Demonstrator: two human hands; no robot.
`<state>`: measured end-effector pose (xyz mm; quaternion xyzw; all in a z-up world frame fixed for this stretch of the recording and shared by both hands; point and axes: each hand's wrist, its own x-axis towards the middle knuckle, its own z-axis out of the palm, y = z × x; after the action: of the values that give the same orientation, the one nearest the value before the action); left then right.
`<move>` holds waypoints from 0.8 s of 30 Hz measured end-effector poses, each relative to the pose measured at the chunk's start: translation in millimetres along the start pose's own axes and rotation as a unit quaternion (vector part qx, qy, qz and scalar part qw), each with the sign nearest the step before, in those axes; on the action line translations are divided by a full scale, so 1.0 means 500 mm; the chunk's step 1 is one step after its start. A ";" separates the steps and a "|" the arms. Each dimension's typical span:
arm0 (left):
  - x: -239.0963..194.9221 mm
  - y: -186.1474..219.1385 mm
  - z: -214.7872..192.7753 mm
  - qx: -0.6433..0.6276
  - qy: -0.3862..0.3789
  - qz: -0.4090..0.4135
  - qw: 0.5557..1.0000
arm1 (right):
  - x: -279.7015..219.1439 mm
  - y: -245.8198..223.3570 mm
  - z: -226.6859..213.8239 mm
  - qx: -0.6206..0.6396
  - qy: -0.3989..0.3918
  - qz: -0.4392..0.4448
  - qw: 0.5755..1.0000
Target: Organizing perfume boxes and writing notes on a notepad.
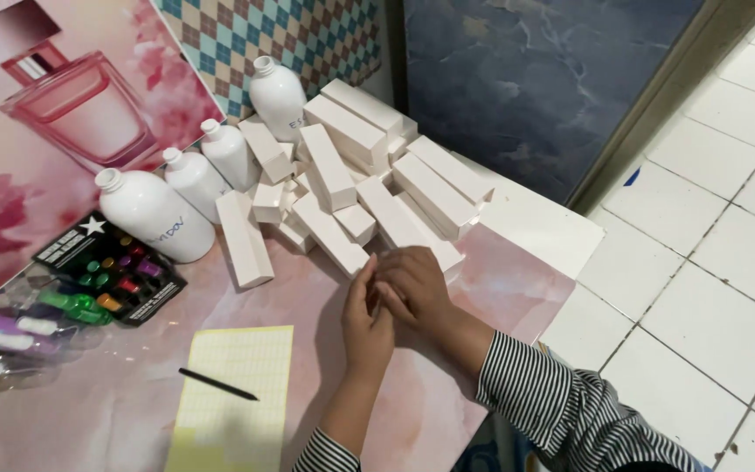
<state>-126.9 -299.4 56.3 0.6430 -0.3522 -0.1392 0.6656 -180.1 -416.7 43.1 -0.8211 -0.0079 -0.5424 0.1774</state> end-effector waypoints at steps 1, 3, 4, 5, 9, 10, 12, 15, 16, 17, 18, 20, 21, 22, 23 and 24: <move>0.014 0.004 0.016 -0.003 -0.002 -0.002 1.000 | 0.003 0.010 -0.003 -0.003 -0.002 0.002 1.000; 0.042 0.012 0.045 -0.060 0.005 -0.069 0.996 | 0.010 0.027 -0.006 -0.030 0.026 0.094 0.995; 0.050 0.007 0.056 -0.062 0.003 -0.071 0.996 | 0.009 0.031 -0.007 -0.032 0.025 0.096 0.995; 0.058 0.002 0.065 -0.073 0.006 -0.082 0.994 | 0.009 0.036 -0.006 -0.041 0.029 0.123 0.991; 0.074 0.044 0.083 -0.086 -0.014 -0.160 0.983 | -0.002 0.062 0.006 -0.031 0.033 0.167 0.985; 0.077 0.048 0.091 -0.086 -0.013 -0.160 0.983 | -0.003 0.060 0.007 -0.031 0.033 0.167 0.985; 0.081 0.057 0.106 -0.080 -0.005 -0.147 0.986 | -0.005 0.054 0.009 -0.026 0.009 0.243 0.970; 0.077 0.041 0.113 -0.049 -0.014 -0.152 0.987 | -0.001 0.048 0.001 -0.013 0.005 0.269 0.963; 0.076 0.032 0.116 -0.049 -0.012 -0.152 0.987 | -0.003 0.050 0.000 -0.011 0.003 0.267 0.964; 0.075 0.024 0.117 -0.051 -0.009 -0.121 0.991 | -0.005 0.051 -0.001 -0.010 0.013 0.255 0.967; 0.073 0.015 0.117 -0.052 -0.007 -0.090 0.995 | -0.007 0.051 -0.001 -0.009 0.023 0.242 0.970; 0.067 0.017 0.115 -0.045 -0.009 -0.057 0.997 | -0.014 0.049 0.000 0.000 0.034 0.231 0.972; 0.062 0.019 0.112 -0.038 -0.014 -0.024 0.999 | -0.016 0.046 0.001 0.007 0.044 0.222 0.974; 0.052 0.021 0.105 -0.036 -0.008 -0.023 0.999 | -0.027 0.046 0.005 0.012 0.042 0.219 0.975; 0.046 0.024 0.100 -0.046 -0.007 0.018 0.999 | -0.033 0.050 0.008 0.027 0.061 0.187 0.980; 0.039 0.028 0.095 -0.055 -0.006 0.060 0.997 | -0.039 0.053 0.012 0.042 0.080 0.156 0.984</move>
<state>-147.5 -346.0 71.6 0.5822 -0.3857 -0.1226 0.7052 -177.4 -436.4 16.3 -0.7581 0.1121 -0.5711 0.2941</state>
